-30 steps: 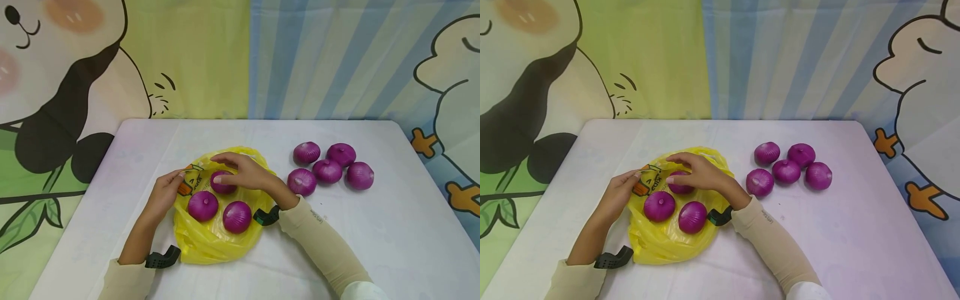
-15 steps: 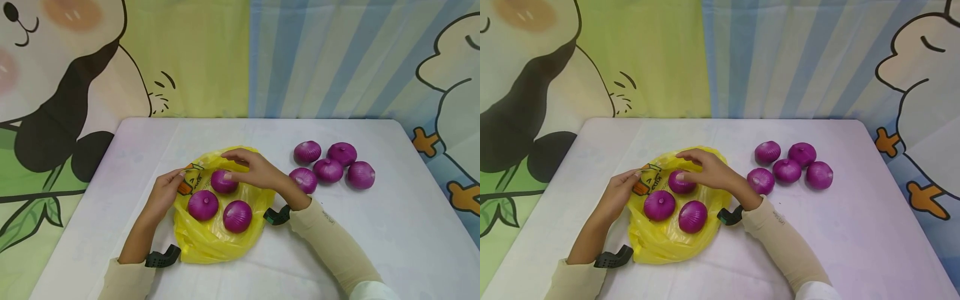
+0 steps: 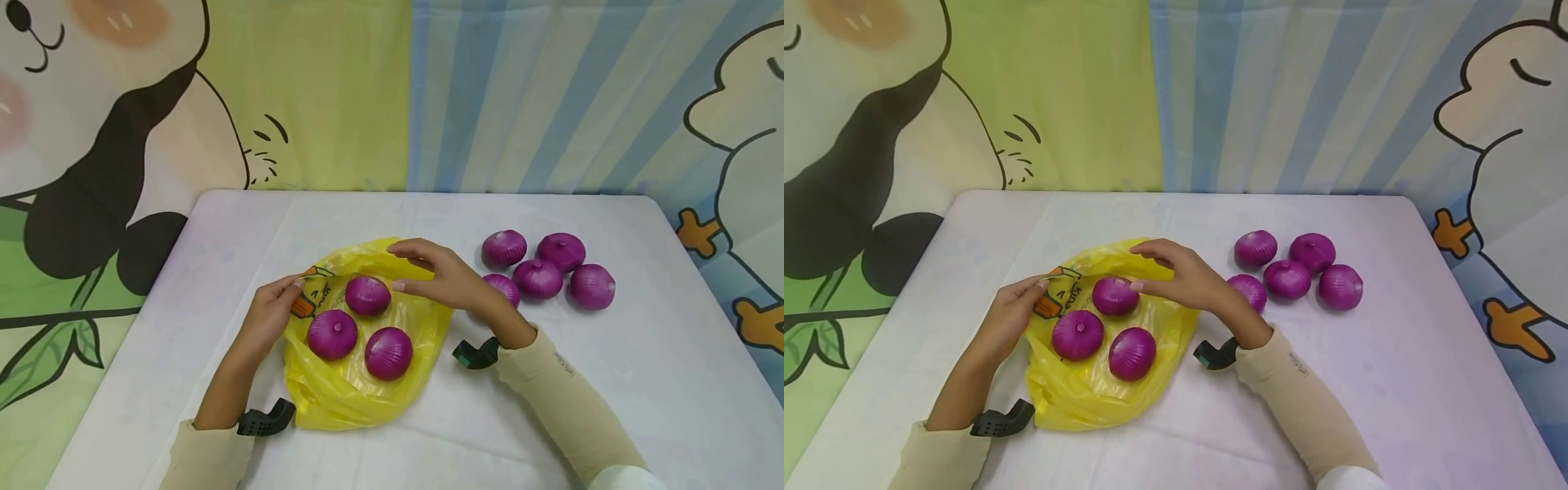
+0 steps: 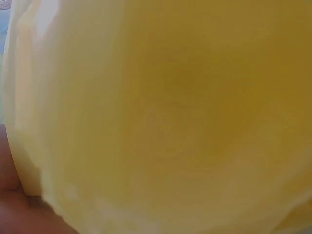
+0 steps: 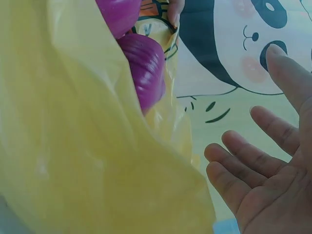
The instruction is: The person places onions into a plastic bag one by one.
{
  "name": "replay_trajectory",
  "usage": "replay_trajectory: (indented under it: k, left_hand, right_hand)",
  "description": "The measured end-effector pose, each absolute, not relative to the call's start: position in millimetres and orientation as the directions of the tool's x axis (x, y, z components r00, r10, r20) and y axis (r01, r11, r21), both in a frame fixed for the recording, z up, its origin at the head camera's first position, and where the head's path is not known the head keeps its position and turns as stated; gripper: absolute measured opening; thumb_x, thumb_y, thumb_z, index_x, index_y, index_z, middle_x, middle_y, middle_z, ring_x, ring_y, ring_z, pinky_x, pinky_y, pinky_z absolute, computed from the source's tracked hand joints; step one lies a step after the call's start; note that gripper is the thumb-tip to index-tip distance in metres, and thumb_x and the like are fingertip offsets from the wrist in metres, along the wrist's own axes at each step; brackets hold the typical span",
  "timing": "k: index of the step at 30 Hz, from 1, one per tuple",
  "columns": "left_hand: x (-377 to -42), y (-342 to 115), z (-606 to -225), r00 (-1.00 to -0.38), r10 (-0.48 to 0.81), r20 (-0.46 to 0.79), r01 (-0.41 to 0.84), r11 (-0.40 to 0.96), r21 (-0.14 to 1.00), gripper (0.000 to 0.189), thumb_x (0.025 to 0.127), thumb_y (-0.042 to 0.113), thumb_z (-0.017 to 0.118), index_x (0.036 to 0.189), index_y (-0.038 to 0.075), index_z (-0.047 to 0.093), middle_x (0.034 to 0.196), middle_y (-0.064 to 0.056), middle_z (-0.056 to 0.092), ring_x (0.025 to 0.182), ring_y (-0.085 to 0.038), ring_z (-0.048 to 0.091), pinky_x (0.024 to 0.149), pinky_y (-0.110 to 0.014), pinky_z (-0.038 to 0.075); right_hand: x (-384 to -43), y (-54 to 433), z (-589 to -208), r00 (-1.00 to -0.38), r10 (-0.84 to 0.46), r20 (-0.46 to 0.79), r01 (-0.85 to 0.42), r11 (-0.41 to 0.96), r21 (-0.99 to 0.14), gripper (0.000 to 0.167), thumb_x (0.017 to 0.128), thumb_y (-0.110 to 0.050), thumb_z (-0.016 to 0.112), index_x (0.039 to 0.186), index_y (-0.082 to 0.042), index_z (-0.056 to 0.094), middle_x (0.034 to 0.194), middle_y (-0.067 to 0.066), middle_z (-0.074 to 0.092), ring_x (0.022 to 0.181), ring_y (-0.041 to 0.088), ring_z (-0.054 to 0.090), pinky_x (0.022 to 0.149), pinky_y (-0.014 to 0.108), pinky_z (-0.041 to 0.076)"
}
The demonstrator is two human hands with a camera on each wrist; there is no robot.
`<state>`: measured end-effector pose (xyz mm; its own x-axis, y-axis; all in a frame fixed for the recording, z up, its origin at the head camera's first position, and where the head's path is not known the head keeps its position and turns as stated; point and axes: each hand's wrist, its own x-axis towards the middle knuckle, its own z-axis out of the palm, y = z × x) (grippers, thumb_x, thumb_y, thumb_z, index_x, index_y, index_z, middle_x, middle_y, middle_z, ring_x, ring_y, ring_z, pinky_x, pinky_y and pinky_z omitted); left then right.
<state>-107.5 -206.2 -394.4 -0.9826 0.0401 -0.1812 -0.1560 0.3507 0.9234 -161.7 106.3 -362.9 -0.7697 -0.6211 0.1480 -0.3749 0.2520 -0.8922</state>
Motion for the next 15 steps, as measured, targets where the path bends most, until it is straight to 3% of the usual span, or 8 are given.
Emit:
replay_trajectory:
  k: [15]
  left_hand:
    - [-106.3,-206.1,-392.1,-0.983,0.047,-0.178,-0.151,0.343,0.927,0.047,0.106,0.034,0.041,0.136,0.002,0.055,0.121,-0.018,0.061,0.105,-0.022,0.054,0.084,-0.019,0.045]
  right_hand:
    - [-157.4,132.2,-362.3,-0.780,-0.608,0.147,-0.301,0.159,-0.940,0.051,0.090,-0.007,0.070,0.137,0.000,0.051,0.139,0.012,0.050,0.128,0.020,0.047,0.106,0.033,0.036]
